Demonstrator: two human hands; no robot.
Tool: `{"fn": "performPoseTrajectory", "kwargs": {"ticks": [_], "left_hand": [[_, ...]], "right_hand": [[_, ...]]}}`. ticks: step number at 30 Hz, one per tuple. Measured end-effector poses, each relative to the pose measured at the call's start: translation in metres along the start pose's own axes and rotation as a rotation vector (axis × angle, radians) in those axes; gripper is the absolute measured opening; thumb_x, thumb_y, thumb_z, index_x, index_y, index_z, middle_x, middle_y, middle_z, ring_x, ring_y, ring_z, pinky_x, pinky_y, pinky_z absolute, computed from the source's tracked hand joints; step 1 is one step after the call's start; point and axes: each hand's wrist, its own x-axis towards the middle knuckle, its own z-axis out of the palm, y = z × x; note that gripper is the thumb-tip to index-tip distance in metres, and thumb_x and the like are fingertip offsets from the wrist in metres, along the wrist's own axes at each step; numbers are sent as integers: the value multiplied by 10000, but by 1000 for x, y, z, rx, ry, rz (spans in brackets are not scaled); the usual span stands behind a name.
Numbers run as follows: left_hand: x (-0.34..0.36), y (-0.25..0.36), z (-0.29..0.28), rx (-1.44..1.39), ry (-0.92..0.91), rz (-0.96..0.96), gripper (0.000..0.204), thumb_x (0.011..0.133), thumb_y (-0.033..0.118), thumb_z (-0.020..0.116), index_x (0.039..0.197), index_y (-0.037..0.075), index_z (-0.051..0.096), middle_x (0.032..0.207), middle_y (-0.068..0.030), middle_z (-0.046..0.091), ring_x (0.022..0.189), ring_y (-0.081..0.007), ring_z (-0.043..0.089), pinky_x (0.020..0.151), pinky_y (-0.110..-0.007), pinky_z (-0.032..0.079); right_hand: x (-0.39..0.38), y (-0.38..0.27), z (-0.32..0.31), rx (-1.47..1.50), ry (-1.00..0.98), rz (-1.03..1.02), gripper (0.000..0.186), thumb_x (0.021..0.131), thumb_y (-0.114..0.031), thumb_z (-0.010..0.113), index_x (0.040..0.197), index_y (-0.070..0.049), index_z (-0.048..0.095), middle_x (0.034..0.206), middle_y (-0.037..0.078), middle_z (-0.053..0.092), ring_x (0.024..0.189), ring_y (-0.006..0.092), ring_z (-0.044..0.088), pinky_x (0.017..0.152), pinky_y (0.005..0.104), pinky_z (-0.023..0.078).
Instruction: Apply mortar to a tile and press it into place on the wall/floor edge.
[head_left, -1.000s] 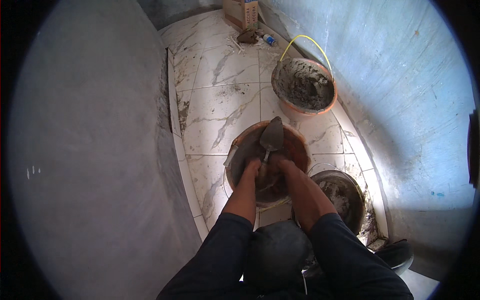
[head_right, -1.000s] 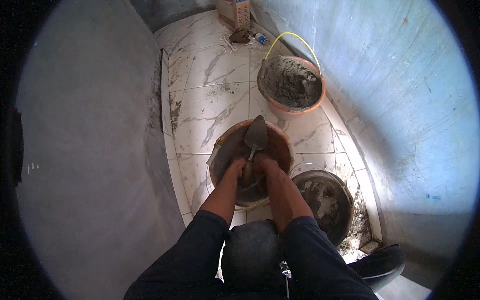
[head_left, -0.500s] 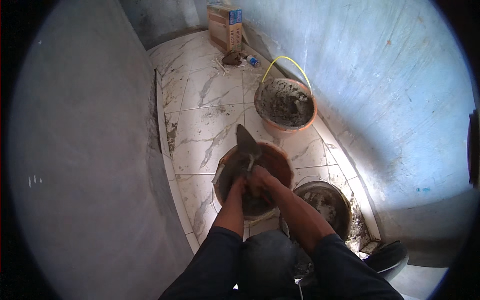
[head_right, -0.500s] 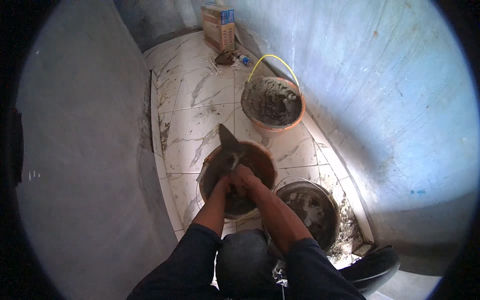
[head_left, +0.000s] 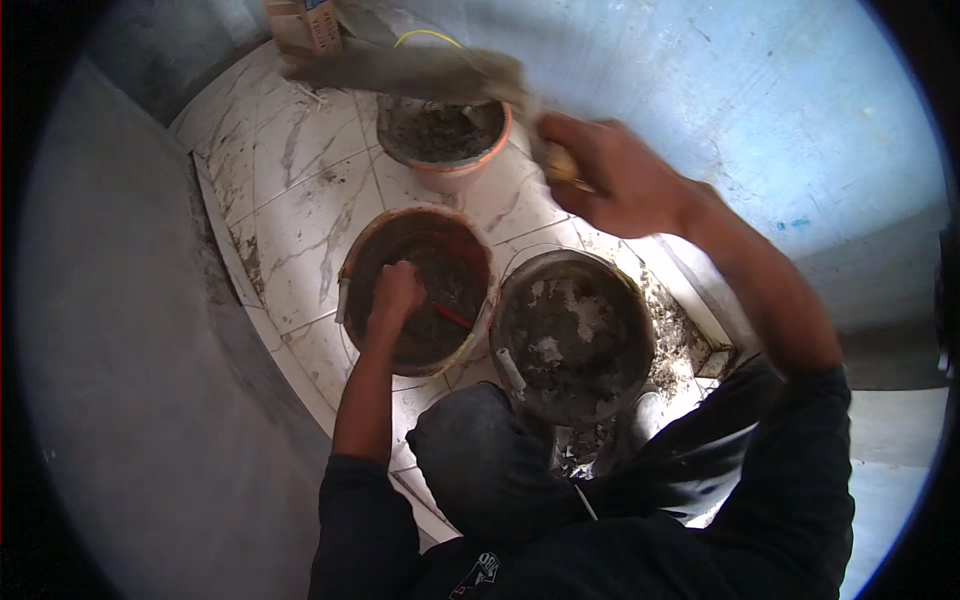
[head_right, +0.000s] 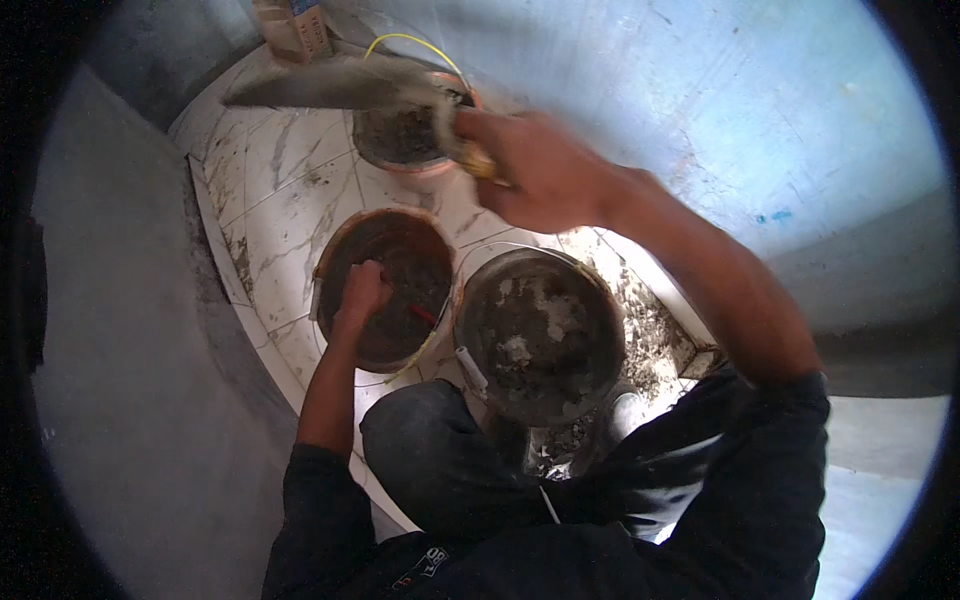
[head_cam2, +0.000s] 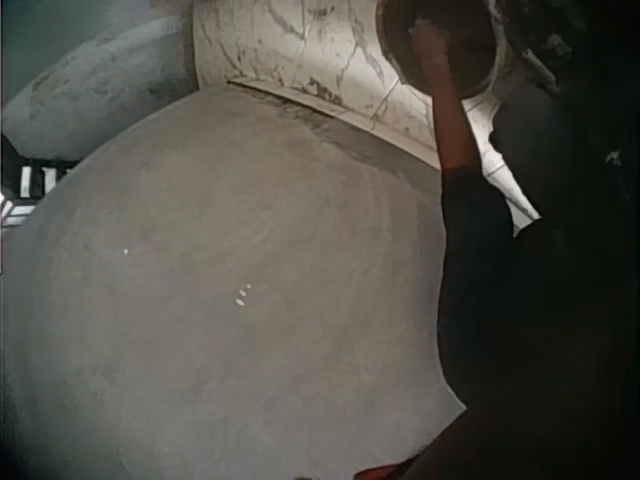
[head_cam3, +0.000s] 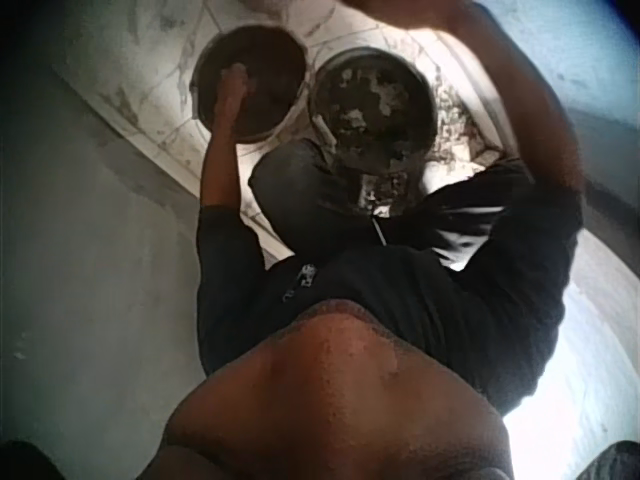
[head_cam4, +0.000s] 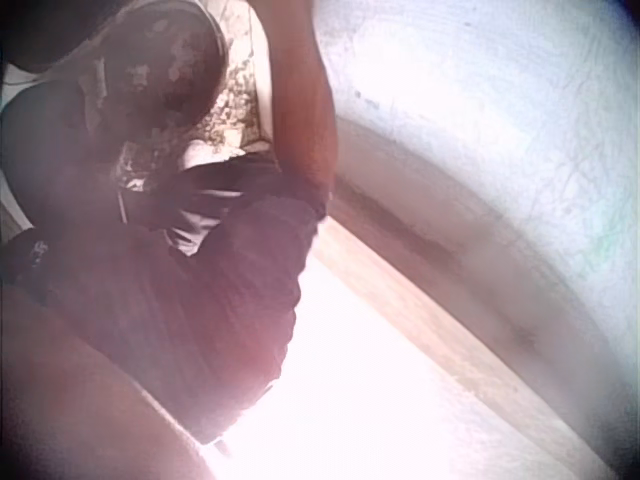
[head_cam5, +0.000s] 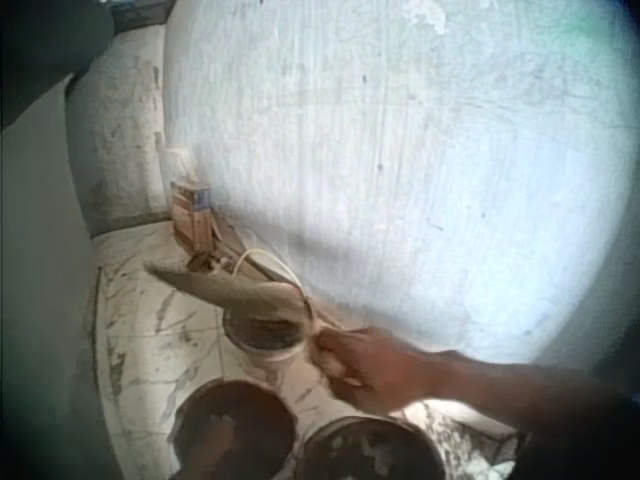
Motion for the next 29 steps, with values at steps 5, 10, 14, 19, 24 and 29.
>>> {"fn": "performPoseTrajectory", "kwargs": {"ticks": [5, 10, 14, 19, 24, 29], "left_hand": [[-11, 66, -33, -477, -71, 23, 322, 921, 298, 546, 916, 5, 678, 972, -205, 670, 885, -320, 668, 792, -403, 509], [-37, 79, -45, -646, 137, 132, 286, 900, 262, 603, 995, 1, 673, 982, -140, 687, 963, -266, 642, 862, -368, 476], [-68, 22, -62, -254, 929, -47, 307, 839, 215, 678, 1057, 2, 641, 1144, -185, 612, 1081, -317, 559, 957, -391, 415], [-136, -11, -18, -1011, 613, -1006, 524, 846, 259, 649, 1270, 19, 456, 1269, -184, 486, 1132, -318, 513, 955, -445, 420], [-151, 35, -35, -1612, 571, -1324, 403, 886, 217, 521, 1250, 57, 455, 1154, -129, 488, 1074, -291, 528, 890, -496, 437], [-118, 86, -102, -1946, 585, -1054, 158, 873, 235, 601, 914, 89, 555, 834, -60, 559, 766, -196, 577, 694, -385, 489]], "right_hand": [[-108, 34, -34, -247, -184, 436, 397, 741, -146, 599, 1096, 12, 516, 856, 258, 619, 796, 432, 605, 728, 486, 484], [-184, 92, -30, -215, -271, 613, 328, 710, -139, 640, 976, 25, 544, 807, 265, 607, 750, 460, 570, 692, 495, 470], [-213, 118, -29, 28, -248, 686, 256, 671, -111, 663, 856, 26, 552, 758, 251, 591, 742, 459, 566, 658, 471, 450], [-203, 124, -36, 116, -296, 720, 265, 707, -144, 671, 888, 27, 583, 757, 260, 604, 760, 448, 591, 679, 472, 466], [-190, 104, -69, 171, -261, 787, 283, 742, -178, 691, 883, 34, 566, 736, 254, 612, 684, 432, 610, 607, 443, 474], [-207, 74, -101, 496, -114, 1043, 389, 735, -253, 725, 950, 28, 563, 740, 124, 630, 608, 275, 607, 589, 405, 475]]}}
